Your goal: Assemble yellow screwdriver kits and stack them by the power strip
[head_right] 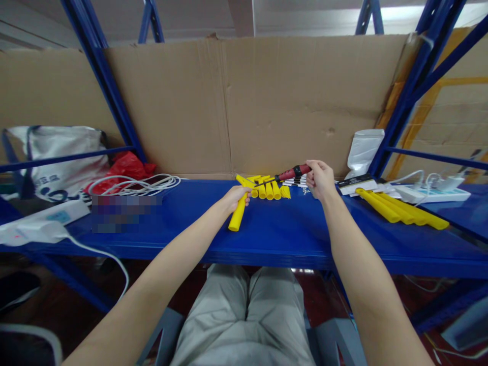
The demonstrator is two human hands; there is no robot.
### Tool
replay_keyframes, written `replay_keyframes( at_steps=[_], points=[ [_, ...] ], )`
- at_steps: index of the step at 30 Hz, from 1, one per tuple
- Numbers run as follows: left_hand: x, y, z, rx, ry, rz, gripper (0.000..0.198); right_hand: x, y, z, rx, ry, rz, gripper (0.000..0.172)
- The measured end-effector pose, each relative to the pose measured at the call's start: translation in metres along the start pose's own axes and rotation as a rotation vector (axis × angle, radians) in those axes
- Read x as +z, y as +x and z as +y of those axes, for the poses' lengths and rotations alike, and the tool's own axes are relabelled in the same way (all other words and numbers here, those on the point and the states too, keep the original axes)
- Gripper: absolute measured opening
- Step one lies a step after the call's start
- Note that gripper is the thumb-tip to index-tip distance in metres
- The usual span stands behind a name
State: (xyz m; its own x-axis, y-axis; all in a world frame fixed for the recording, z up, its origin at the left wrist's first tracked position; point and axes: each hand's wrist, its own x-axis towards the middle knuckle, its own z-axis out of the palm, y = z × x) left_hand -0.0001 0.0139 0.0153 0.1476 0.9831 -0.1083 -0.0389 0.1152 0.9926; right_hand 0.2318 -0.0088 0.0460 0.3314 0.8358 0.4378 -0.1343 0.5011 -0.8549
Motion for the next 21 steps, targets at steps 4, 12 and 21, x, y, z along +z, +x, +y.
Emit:
replay_keyframes(
  at_steps=[4, 12, 21],
  points=[
    [0.0009, -0.002, 0.0011, 0.008, 0.011, 0.006, 0.015, -0.0001, -0.0022, -0.0032, 0.021, -0.004, -0.055, 0.027],
    [0.0005, -0.0026, 0.0025, 0.004, 0.027, 0.018, 0.012, 0.002, -0.003, -0.0083, 0.048, 0.069, -0.14, 0.026],
    [0.0003, -0.0002, 0.0003, 0.008, 0.008, 0.005, 0.014, 0.002, -0.0013, -0.0032, 0.057, 0.096, -0.034, 0.037]
  ],
)
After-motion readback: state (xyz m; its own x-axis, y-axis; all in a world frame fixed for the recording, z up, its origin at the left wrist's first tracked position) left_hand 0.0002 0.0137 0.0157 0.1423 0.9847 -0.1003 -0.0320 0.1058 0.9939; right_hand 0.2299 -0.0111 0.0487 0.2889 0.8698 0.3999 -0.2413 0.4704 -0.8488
